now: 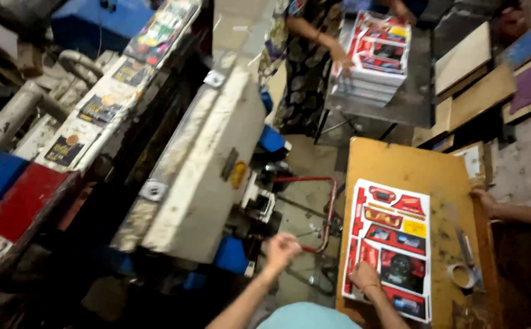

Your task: Placing printed sticker sheets onto the bed of a die-cutting machine and removing the cut sheets.

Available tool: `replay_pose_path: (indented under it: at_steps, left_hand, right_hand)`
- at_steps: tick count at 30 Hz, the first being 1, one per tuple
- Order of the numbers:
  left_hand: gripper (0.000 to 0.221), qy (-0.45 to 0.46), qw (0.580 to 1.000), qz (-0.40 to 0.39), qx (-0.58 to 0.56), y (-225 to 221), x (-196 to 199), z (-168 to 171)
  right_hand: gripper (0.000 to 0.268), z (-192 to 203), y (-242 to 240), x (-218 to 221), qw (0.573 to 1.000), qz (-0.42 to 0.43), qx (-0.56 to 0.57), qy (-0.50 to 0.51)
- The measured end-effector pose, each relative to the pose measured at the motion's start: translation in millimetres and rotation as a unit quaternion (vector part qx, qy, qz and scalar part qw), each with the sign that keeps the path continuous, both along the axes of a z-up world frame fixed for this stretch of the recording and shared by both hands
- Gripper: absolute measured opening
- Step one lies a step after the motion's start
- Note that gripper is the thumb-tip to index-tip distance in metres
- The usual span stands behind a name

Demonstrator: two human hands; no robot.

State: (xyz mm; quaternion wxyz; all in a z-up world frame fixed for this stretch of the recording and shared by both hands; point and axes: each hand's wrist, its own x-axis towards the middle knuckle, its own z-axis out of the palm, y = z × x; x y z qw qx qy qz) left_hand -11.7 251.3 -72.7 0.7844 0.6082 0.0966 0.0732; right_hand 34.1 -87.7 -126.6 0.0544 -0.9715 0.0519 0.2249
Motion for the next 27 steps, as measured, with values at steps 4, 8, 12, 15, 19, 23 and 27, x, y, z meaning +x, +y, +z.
replay_pose_path:
  at_steps: [4,8,12,15,19,23,27]
  left_hand:
    - [0.033,-0.085,0.942,-0.288,0.151,-134.6,12.1,-47.9]
    - [0.049,0.135,0.902,-0.358,0.2,-244.8,-9.9,-62.9]
    - [0.037,0.289,0.911,-0.269,0.117,-279.2,-4.0,-25.6]
    - [0.029,0.276,0.924,-0.216,0.151,-261.3,19.4,76.7]
    - [0.029,0.082,0.954,-0.218,0.187,-248.8,37.3,121.0]
    - [0.031,-0.048,0.945,-0.245,0.209,-182.9,32.9,164.2]
    - [0.047,-0.134,0.975,-0.097,0.148,-68.1,15.5,213.6]
  right_hand:
    - [0.036,18.8,-21.1,21.4,0.992,-0.001,0.126,-0.011]
    - [0.051,-8.7,-93.6,16.6,0.93,-0.032,0.36,0.061]
    - [0.052,-49.7,-217.3,-8.4,0.881,-0.1,0.463,0.002]
    - [0.048,-29.4,-264.3,-32.6,0.936,-0.15,0.303,-0.098]
    - [0.053,-30.9,-249.3,-47.8,0.73,-0.323,0.599,0.064]
    - [0.074,41.4,-156.3,-42.3,0.501,-0.26,0.803,0.191]
    - [0.069,86.3,-70.7,7.1,0.525,-0.224,0.786,0.235]
